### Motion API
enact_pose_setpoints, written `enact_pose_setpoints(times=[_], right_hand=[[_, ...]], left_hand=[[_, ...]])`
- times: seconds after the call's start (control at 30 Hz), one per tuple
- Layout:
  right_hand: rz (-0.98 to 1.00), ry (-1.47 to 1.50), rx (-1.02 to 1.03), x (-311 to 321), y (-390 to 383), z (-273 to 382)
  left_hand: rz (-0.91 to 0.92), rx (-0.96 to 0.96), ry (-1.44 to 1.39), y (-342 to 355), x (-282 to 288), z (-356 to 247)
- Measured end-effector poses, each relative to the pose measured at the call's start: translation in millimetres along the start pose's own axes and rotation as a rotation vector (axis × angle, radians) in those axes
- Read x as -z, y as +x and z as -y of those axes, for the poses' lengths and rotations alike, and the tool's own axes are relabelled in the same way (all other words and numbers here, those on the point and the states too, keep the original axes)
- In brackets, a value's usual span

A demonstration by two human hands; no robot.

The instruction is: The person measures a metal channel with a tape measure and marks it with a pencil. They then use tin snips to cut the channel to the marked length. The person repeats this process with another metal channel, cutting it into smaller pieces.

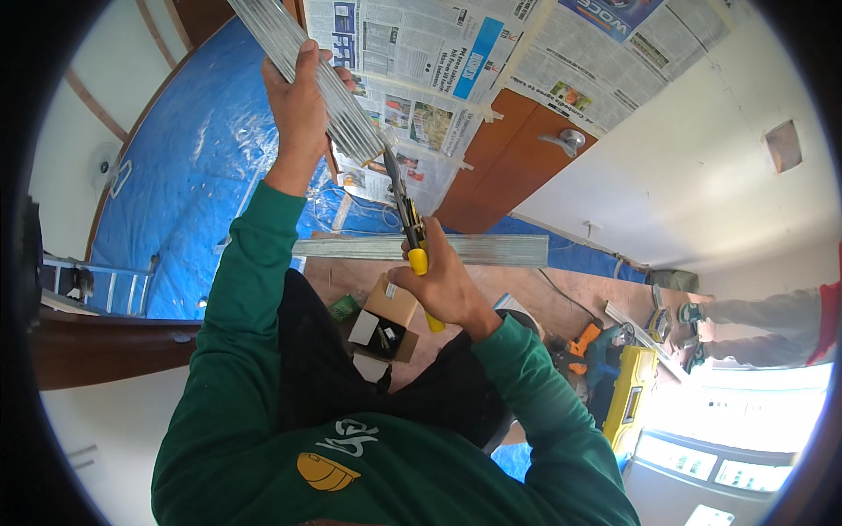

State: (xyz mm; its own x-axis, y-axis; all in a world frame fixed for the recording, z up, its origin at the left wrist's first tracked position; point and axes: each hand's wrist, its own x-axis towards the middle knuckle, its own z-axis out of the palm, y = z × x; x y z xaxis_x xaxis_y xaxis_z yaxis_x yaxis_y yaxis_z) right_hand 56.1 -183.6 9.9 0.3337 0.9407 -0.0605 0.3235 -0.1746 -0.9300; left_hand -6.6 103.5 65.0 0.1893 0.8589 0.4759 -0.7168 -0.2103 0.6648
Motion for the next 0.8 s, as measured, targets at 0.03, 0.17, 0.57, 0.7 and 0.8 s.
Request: enact_pose_setpoints(times=[0.03,0.17,0.57,0.7,0.8], right_hand=[[0.001,0.012,-0.011,0.2,0.4,0.1],[-0.003,0.018,-0.031,1.0,1.5,0.5],[-0.021,0.066,-0.032,-2.4,2.1,-4.3],[-0.016,0.069,-0.043,-2.3,2.1,-4.1],[-0.011,0.05,-0.053,-1.5,2.3,-2.8]], left_hand=[[0.001,0.006,0.004,-1.2,-0.9,0.7],[0.025,0.006,-0.001,-5.2,-2.9,3.0],[0.001,0.018,0.029,-10.7,-7.6,5.1],[-0.015,0.029,0.018,-10.8,-7.5,1.9],[-0.004,0.031,0.015,-11.3,-8.8,1.2]])
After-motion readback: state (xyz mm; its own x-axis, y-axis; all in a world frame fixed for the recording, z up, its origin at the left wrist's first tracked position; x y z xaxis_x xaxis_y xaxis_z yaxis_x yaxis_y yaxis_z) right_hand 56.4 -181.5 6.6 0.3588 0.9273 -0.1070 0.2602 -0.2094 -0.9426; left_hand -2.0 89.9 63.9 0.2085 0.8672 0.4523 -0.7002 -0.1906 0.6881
